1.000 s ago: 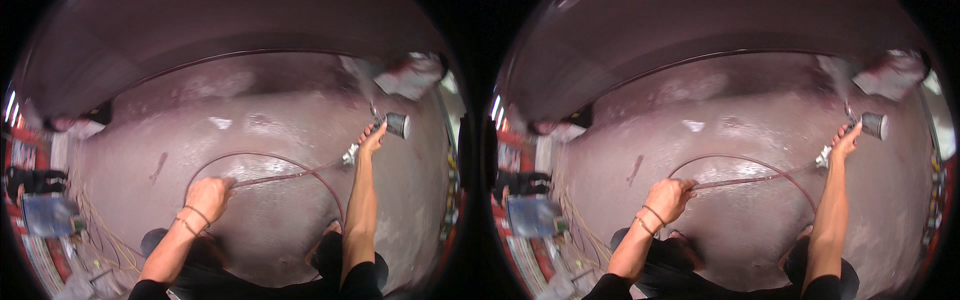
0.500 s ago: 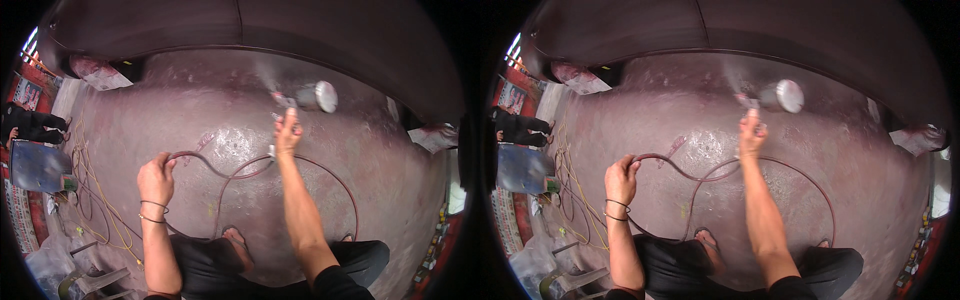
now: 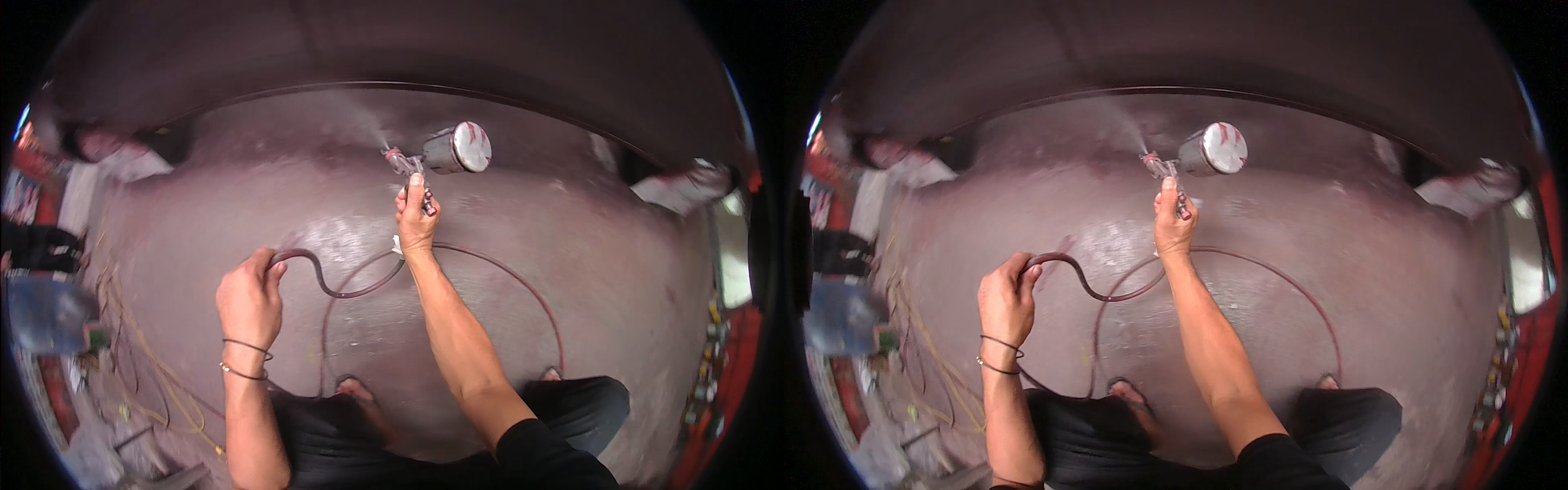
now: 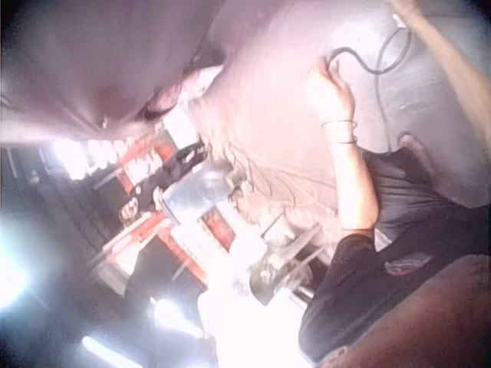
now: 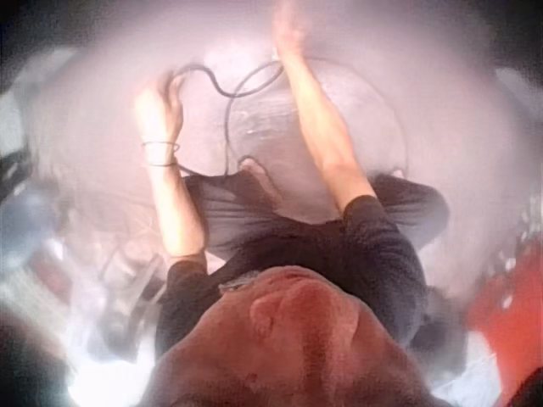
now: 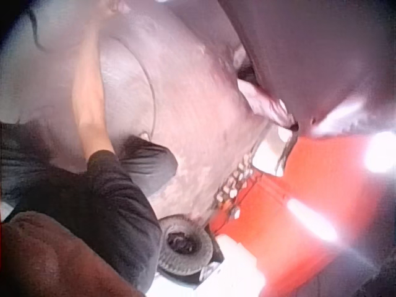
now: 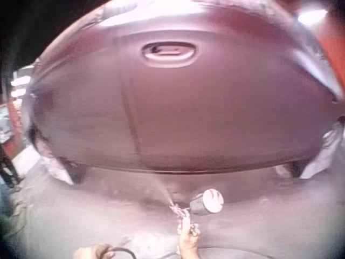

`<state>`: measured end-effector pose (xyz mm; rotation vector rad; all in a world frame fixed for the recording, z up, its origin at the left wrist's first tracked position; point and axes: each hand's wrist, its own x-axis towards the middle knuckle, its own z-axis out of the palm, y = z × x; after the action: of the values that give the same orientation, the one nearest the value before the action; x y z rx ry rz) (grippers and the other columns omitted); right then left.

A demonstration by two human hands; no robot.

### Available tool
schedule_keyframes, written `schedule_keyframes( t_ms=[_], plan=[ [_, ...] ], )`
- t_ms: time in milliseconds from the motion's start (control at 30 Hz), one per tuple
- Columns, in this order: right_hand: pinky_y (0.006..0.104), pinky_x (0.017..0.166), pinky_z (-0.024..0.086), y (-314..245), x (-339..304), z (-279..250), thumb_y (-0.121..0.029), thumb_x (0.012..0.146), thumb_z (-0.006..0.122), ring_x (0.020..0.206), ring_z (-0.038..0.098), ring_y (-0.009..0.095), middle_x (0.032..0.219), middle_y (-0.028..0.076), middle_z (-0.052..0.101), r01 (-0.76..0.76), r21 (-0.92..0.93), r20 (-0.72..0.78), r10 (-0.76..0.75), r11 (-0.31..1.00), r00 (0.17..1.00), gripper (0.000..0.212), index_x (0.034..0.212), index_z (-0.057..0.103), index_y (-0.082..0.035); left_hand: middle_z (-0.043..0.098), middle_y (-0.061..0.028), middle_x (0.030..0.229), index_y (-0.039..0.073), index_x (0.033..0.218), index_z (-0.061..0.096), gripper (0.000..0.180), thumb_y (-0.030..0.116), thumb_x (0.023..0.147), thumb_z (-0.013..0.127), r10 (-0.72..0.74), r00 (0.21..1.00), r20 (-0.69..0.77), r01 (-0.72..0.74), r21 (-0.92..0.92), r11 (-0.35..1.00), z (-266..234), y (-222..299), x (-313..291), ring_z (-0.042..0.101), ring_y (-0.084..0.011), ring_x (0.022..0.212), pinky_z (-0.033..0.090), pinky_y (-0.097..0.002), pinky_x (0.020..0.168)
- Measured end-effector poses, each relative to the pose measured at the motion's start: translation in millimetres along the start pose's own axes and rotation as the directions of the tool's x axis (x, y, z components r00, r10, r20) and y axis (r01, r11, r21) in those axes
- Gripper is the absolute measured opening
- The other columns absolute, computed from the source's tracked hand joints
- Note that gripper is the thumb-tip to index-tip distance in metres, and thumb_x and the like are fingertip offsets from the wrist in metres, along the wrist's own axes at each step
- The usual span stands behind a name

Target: The person uses a spray gun to apply a coat of maroon paint to the exterior of a car. They move around the vehicle, spraying the rear bumper, side panels, and front bumper in a continuous motion.

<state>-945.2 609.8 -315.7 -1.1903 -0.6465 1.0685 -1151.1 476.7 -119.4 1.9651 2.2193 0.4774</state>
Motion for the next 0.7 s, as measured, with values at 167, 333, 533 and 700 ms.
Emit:
schedule_keyframes(
  t_ms=[167,333,533,700],
  plan=[
    [0.0224,0.039,0.027,-67,67,-176,-0.069,0.097,0.055,0.044,0.04,0.004,0.059,-0.005,0.051,-0.058,0.01,-0.354,0.058,0.998,0.934,0.056,0.076,0.057,-0.016,0.072,-0.0163,0.089,0.01,0.105,0.071,0.016,0.021,0.095,0.068,0.139,0.977,0.163,-0.133,-0.046,0.99,32,84,5,0.069,-0.0398,0.085,0.053,-0.0494,0.072],
    [0.0246,0.038,0.028,-175,105,-368,-0.08,0.089,0.055,0.043,0.041,0.007,0.06,-0.005,0.051,-0.006,-0.034,-0.643,-0.017,0.999,0.765,0.063,0.076,0.055,-0.018,0.073,-0.0161,0.093,0.011,0.112,0.071,0.02,0.021,0.095,0.068,0.313,0.907,0.283,-0.275,-0.166,0.947,77,172,-15,0.07,-0.0387,0.087,0.054,-0.0489,0.074],
    [0.0278,0.04,0.03,-299,107,-488,-0.076,0.089,0.059,0.045,0.041,0.01,0.061,-0.003,0.051,0.133,-0.14,-0.817,-0.19,0.981,0.544,0.061,0.076,0.052,-0.017,0.073,-0.0163,0.094,0.011,0.115,0.072,0.025,0.024,0.095,0.069,0.308,0.823,0.478,-0.223,-0.227,0.948,95,229,-33,0.071,-0.0388,0.087,0.054,-0.0484,0.075],
    [0.0282,0.041,0.027,-335,87,-488,-0.073,0.09,0.062,0.046,0.038,0.01,0.061,-0.003,0.047,0.143,-0.081,-0.841,-0.145,0.986,0.521,0.059,0.078,0.05,-0.017,0.074,-0.0159,0.099,0.016,0.118,0.072,0.025,0.026,0.096,0.066,0.19,0.827,0.529,-0.078,-0.227,0.971,90,213,-55,0.071,-0.0387,0.091,0.055,-0.0496,0.078]
  ],
)
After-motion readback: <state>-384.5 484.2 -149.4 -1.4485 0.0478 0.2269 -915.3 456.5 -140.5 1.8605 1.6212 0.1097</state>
